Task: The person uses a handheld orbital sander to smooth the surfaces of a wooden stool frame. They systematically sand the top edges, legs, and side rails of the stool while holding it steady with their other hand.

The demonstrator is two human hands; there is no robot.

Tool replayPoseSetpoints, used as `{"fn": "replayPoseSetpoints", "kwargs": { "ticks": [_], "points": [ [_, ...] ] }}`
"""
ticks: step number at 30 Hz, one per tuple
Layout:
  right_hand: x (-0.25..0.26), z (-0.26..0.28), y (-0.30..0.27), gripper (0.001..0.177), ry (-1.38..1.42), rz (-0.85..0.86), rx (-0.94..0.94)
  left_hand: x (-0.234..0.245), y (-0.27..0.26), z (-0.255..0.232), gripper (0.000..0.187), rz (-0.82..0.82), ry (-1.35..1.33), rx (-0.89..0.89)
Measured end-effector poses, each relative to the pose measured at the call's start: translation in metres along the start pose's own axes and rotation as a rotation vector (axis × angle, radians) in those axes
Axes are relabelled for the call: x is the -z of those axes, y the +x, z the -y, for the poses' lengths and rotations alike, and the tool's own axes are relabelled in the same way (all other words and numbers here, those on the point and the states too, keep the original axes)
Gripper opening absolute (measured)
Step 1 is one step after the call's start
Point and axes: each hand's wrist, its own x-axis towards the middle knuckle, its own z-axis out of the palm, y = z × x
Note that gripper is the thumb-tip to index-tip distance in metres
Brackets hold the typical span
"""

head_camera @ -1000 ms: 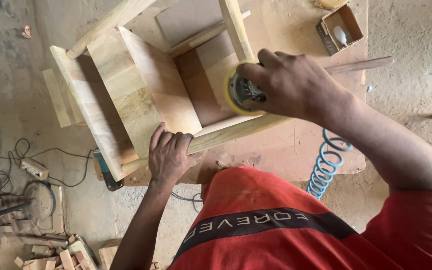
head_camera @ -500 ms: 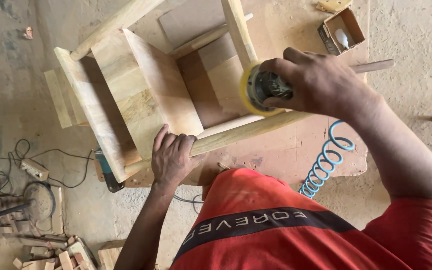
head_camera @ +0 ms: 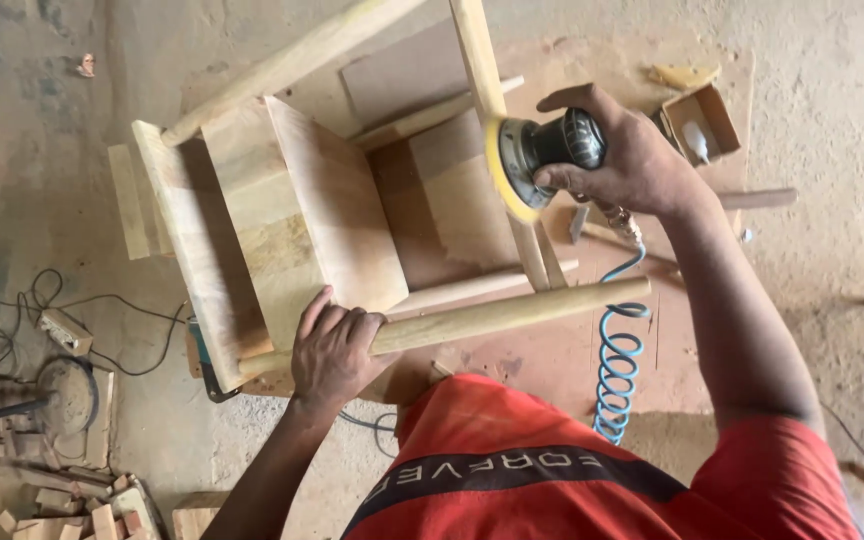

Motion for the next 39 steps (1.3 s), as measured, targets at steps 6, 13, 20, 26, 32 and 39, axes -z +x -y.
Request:
{"fn": "replayPoseSetpoints", "kwargs": {
  "ticks": [6,13,20,26,32,39],
  "points": [
    [0.008,-0.008,0.056,0.075,0.081,0.022,-0.070,-0.011,-0.009,0.003,0.047,0.054,0.025,-0.011],
    [0.010,-0.036,0.109,0.075,0.023,-0.029,-0.022,-0.001,-0.005,-0.001,0.050,0.070,-0.005,0.013],
    [0.017,-0.011,0.130,0.071,-0.036,0.009,-0.137,0.005,-0.001,-0.003,0.047,0.061,-0.064,0.037],
    [0.022,0.050,0.145,0.063,-0.385,0.074,-0.171,0.007,0.002,-0.007,0.039,0.057,-0.012,0.048],
    [0.020,0.060,0.150,0.059,-0.644,0.041,-0.022,0.006,0.003,-0.006,0.035,0.023,-0.034,0.058],
    [0.020,0.046,0.113,0.053,-0.351,0.134,-0.179,-0.005,-0.005,-0.004,0.044,0.006,-0.033,0.039]
  ]
}}
